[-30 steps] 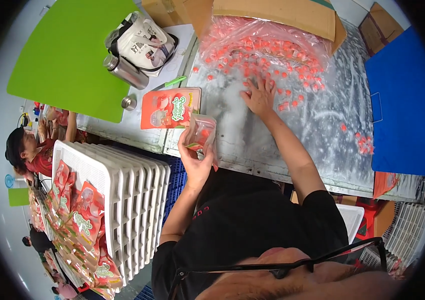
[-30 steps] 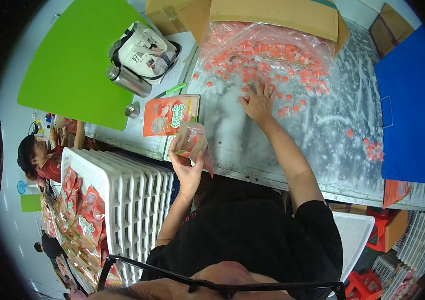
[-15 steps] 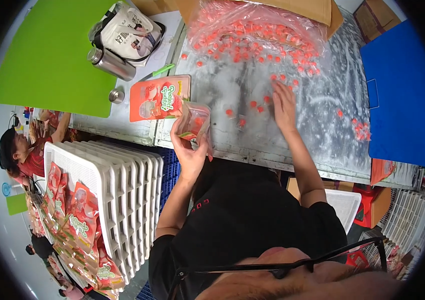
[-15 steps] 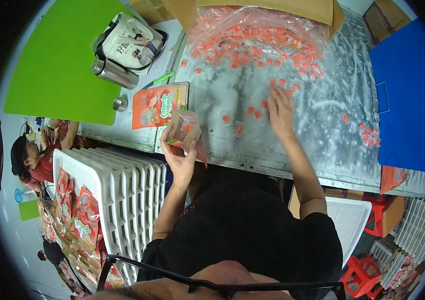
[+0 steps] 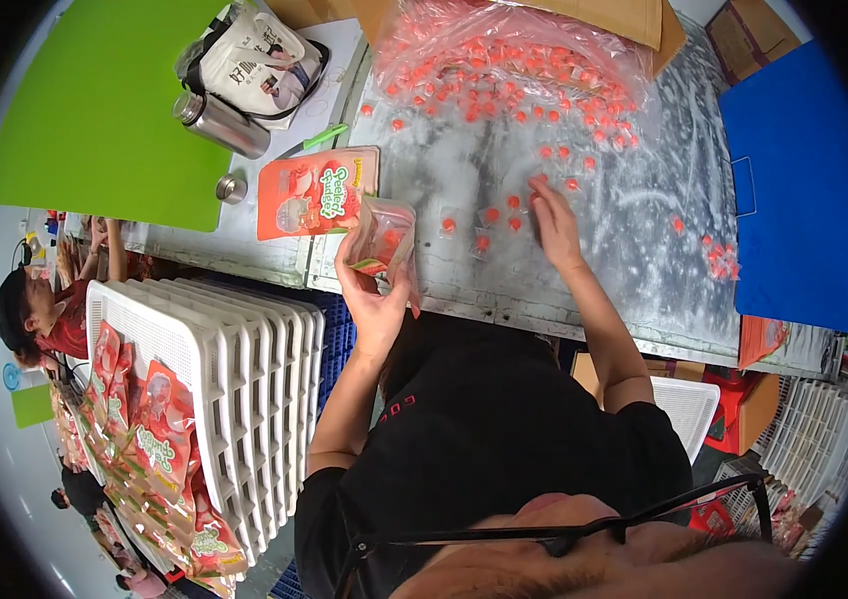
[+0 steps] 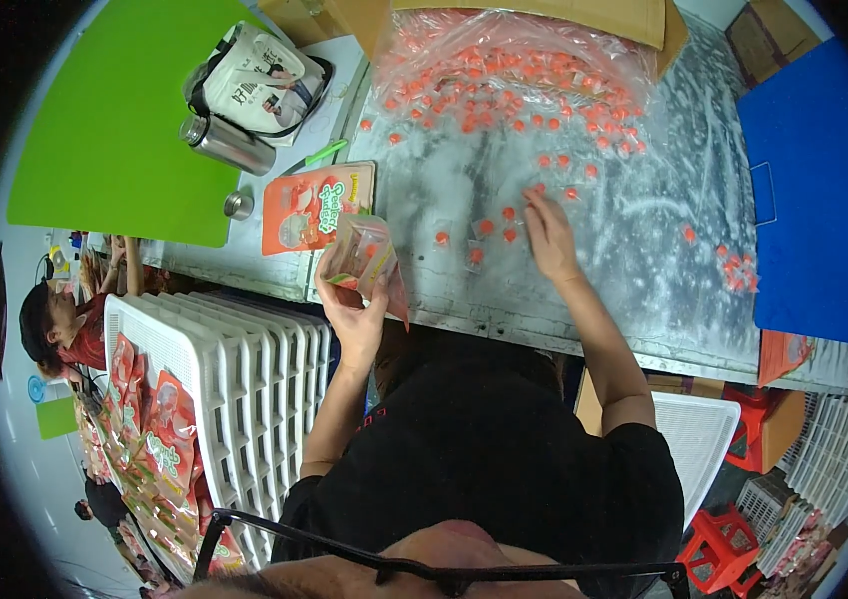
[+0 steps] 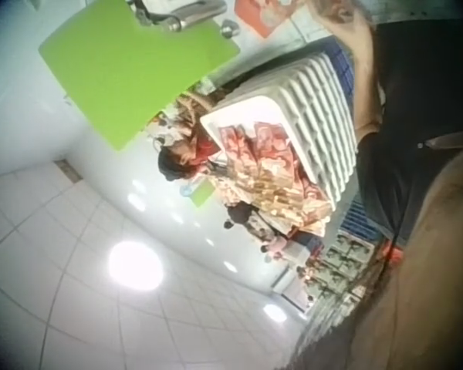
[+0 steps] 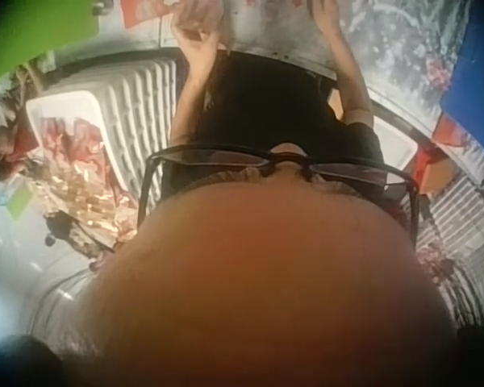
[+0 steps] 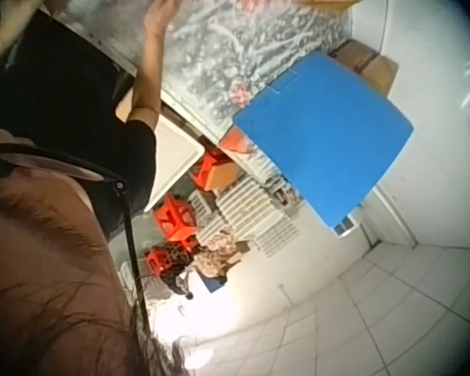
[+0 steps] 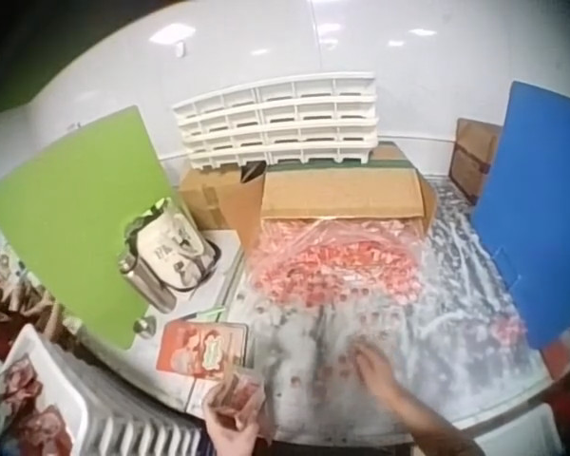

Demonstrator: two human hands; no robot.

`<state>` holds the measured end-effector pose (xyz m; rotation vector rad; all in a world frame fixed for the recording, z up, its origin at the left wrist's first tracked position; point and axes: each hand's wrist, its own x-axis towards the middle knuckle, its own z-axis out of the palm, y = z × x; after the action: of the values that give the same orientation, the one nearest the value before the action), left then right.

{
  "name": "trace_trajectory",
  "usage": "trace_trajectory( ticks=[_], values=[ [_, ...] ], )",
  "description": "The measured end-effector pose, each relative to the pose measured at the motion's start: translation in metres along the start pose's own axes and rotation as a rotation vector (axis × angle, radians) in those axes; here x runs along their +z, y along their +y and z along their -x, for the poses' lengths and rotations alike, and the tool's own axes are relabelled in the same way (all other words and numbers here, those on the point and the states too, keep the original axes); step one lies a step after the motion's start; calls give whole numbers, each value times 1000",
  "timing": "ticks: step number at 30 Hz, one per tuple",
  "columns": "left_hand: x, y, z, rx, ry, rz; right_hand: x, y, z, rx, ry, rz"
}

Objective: Packing individual candies into branded bags and organizing them into trays.

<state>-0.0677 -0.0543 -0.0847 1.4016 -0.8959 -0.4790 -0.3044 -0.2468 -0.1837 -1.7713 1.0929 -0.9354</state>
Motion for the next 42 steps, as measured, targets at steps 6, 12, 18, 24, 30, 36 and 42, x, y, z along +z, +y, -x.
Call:
trace_trajectory(
  ticks=[6, 12, 18, 24, 30, 36, 42],
  values=[
    [1, 3, 0, 14, 1, -4, 11, -19, 1, -427, -147, 557],
    [1, 8, 0, 20, -15, -20, 32, -40, 7, -433, -234, 726],
    [7, 9, -2, 43, -24, 21, 67, -41, 11, -624, -420, 666],
    [15, -14, 2, -36, -37, 98, 74, -6, 6, -567, -322, 528],
    [31, -14, 4, 95, -72, 4, 43, -104, -23, 312, -38, -909],
    [47, -3, -2, 264, -154, -251, 47, -178, -29, 135, 27, -1265],
    [53, 4, -6, 244, -150, -253, 45, -182, -16, 34, 22, -1105]
  ],
)
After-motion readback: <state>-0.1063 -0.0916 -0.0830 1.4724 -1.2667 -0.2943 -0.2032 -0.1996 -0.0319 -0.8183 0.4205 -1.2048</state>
